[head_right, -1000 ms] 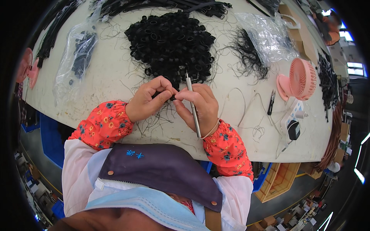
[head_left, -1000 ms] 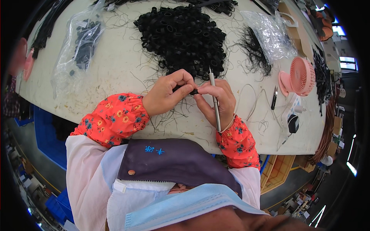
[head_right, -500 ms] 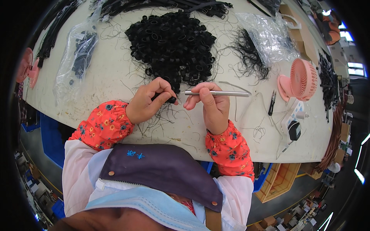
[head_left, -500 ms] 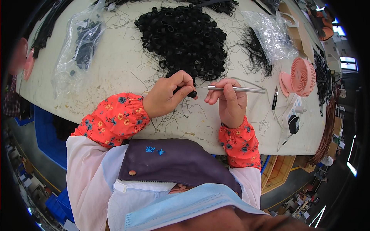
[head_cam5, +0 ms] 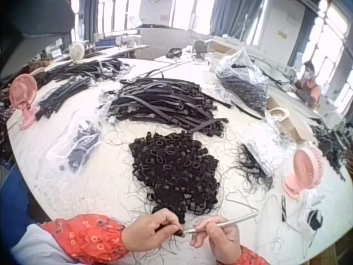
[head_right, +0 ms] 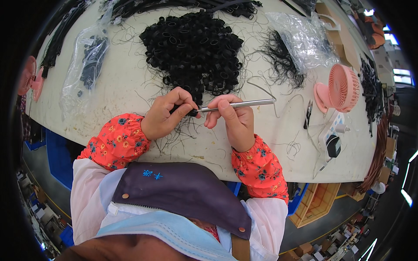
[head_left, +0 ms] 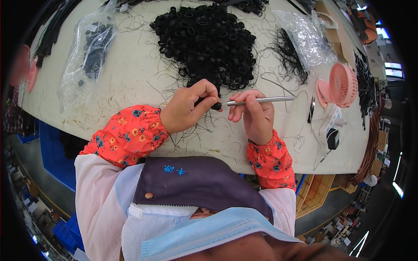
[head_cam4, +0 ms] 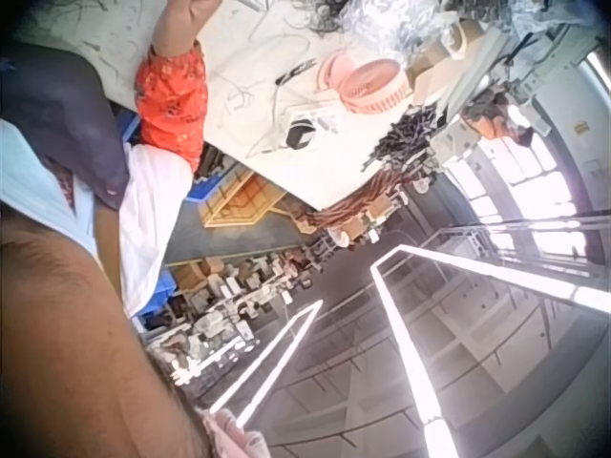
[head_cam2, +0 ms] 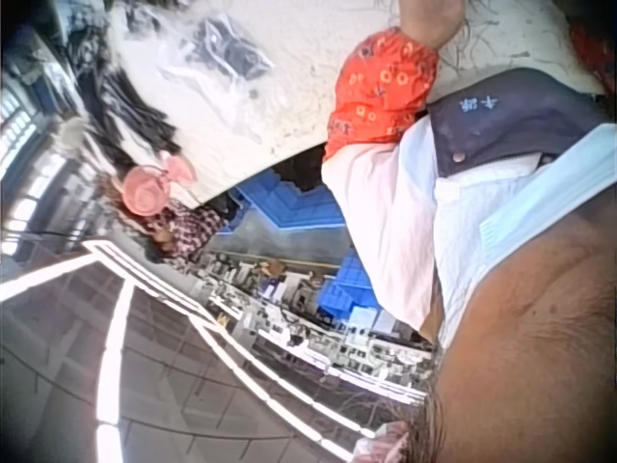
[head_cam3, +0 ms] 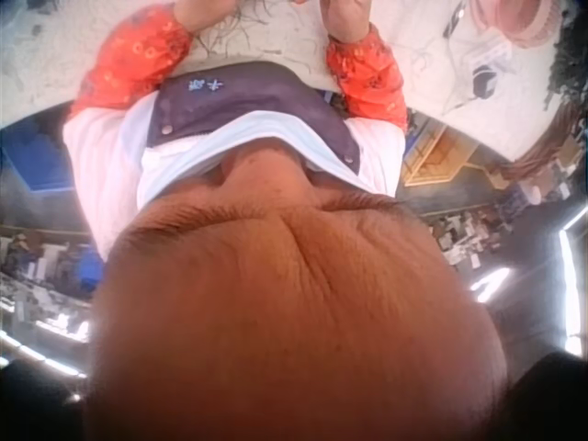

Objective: The person sits at a workbench in a factory setting and repeatedly assembles small black hair accessories. Using a metal tool, they insert a thin wire into a black plastic ring and then pull a bundle of black hair through the ring. The process is repeated for multiple units, with the finished items placed on the table.

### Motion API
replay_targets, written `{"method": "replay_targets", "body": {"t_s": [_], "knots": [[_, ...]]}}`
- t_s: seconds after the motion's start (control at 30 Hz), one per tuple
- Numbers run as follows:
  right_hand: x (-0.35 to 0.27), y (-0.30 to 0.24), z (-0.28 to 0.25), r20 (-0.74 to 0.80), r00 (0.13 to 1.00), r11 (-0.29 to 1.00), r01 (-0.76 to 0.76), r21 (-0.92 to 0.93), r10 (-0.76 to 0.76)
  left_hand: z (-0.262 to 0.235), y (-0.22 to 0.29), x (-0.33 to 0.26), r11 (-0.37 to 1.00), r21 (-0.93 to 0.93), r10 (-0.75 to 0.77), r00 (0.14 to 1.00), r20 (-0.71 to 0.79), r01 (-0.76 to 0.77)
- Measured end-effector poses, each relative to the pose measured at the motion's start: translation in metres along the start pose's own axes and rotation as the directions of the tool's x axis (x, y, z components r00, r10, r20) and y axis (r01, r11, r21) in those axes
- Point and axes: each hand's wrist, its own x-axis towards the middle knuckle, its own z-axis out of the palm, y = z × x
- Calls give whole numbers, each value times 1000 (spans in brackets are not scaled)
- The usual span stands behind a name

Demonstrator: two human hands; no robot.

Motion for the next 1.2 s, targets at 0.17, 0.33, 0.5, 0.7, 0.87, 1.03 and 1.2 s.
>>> {"method": "replay_targets", "body": {"t_s": [0.17,0.33,0.5,0.7,0.87,1.03,1.2], "knots": [[0,1,-1,8,1000,1000,-1,2,1,1,-1,0,1000,-1,-3,1000,-1,3],[0,1,0,2,1000,1000,3,4,-3,0,0,0,1000,12,-10,1000,1,10],[1,1,0,2,1000,1000,-3,-8,3,0,1,0,1000,9,-28,1000,8,28],[1,1,-1,-24,998,997,62,-47,-63,2,0,0,998,-55,-23,999,-28,21],[-1,5,12,-6,977,857,184,-481,-213,2,0,1,1000,1,8,999,-52,-8],[3,7,12,187,888,540,410,-735,-420,1,4,0,998,33,-44,998,-43,46],[5,2,11,154,870,517,411,-751,-468,8,-8,6,980,-197,-46,990,-131,20]]}}
